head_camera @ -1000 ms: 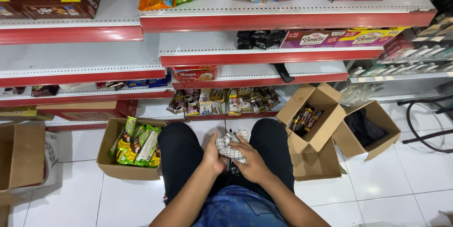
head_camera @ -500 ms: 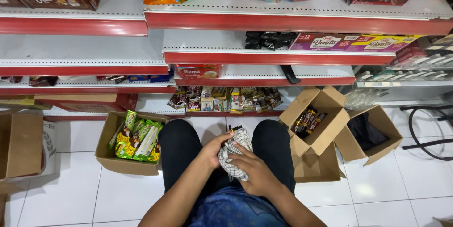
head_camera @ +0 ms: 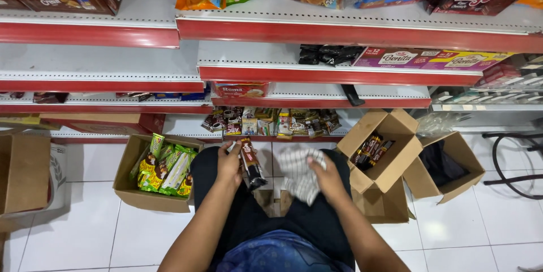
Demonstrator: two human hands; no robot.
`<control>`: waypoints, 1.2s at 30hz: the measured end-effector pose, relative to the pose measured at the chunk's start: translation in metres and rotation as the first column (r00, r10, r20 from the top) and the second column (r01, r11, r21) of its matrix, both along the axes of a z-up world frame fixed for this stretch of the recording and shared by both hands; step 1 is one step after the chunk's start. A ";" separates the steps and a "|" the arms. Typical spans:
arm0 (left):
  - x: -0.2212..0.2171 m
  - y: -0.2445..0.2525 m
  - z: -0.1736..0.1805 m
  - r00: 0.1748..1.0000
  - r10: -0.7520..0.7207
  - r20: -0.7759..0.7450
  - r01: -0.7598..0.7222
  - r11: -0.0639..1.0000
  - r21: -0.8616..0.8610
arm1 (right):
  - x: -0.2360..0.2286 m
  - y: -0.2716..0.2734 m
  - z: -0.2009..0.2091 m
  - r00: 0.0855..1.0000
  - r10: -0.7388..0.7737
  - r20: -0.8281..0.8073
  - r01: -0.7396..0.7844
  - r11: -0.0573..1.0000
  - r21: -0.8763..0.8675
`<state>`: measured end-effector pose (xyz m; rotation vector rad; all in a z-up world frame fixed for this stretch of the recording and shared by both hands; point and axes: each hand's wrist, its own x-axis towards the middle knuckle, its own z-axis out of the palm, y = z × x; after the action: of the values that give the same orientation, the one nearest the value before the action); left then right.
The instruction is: The person sits on the floor of a store snack aisle, takes wrapped snack bars out of cardboard boxes, wipes some bars with a checkered cloth, scans a bar with a handheld barcode scanner, and places the bars onto the lower shelf, arranging them with the other stocked items.
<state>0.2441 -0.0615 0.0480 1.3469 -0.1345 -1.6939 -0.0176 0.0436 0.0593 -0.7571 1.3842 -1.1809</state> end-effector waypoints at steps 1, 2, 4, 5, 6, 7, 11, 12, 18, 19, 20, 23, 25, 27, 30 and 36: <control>0.001 0.003 -0.008 1.000 -0.003 -0.001 0.003 1.000 0.002 | -0.007 -0.024 -0.003 1.000 -0.003 -0.001 0.003 1.000 0.002; 0.001 0.006 -0.015 0.999 -0.046 0.011 0.047 0.998 -0.035 | -0.014 -0.048 -0.006 0.985 -0.126 -0.117 0.131 0.991 0.037; -0.001 0.014 -0.029 0.996 -0.081 0.025 0.083 0.993 -0.080 | -0.022 -0.093 -0.011 0.943 -0.235 -0.234 0.253 0.966 0.049; -0.003 0.019 -0.036 0.989 -0.143 -0.038 0.140 0.987 -0.072 | -0.022 -0.115 -0.011 0.887 -0.276 -0.370 0.259 0.961 -0.097; -0.005 0.024 -0.043 0.974 -0.204 -0.101 0.198 0.978 -0.068 | -0.022 -0.137 -0.012 0.807 -0.332 -0.488 0.240 0.940 -0.242; -0.007 0.028 -0.032 0.974 -0.201 -0.100 0.194 0.978 -0.074 | -0.029 -0.156 -0.033 0.808 -0.332 -0.486 0.237 0.939 -0.248; -0.007 0.051 -0.035 0.923 -0.271 -0.274 0.306 0.948 0.093 | -0.036 -0.206 -0.063 0.331 -0.197 -0.923 -0.403 0.855 -0.327; -0.005 0.056 -0.046 0.905 -0.270 -0.329 0.317 0.944 0.096 | -0.033 -0.214 -0.055 0.324 -0.018 -0.946 -0.426 0.890 -0.163; 0.010 0.070 -0.021 0.899 -0.232 -0.372 0.301 0.943 0.139 | -0.120 -0.259 -0.074 0.071 0.129 -0.989 0.121 0.983 0.136; 0.011 0.070 -0.012 0.900 -0.229 -0.372 0.299 0.944 0.141 | -0.135 -0.259 -0.077 0.071 0.131 -0.989 0.118 0.983 0.138; 0.012 0.072 -0.004 0.891 -0.243 -0.383 0.322 0.933 0.159 | -0.151 -0.258 -0.080 0.083 0.197 -0.977 0.142 0.968 0.208; 0.009 0.072 0.007 0.867 -0.296 -0.402 0.382 0.912 0.151 | -0.170 -0.248 -0.072 0.095 0.294 -0.951 0.172 0.936 0.306; 0.006 0.069 0.003 0.852 -0.331 -0.406 0.410 0.903 0.125 | -0.174 -0.245 -0.071 0.093 0.323 -0.942 0.170 0.927 0.334; 0.003 0.068 -0.006 0.849 -0.355 -0.392 0.416 0.906 0.082 | -0.178 -0.242 -0.083 0.009 0.319 -0.948 0.155 0.936 0.317; -0.003 0.065 -0.006 0.844 -0.393 -0.366 0.419 0.908 -0.007 | -0.157 -0.215 -0.062 0.032 0.308 -0.951 0.186 0.933 0.309; -0.014 0.053 0.022 0.854 -0.472 -0.218 0.467 0.881 -0.077 | -0.133 -0.124 -0.094 0.584 -0.217 -0.782 0.133 0.976 -0.172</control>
<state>0.2305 -0.0086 0.0696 1.1454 -0.3715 -2.2414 -0.1508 -0.0803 -0.0345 -1.3541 2.2047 -1.0916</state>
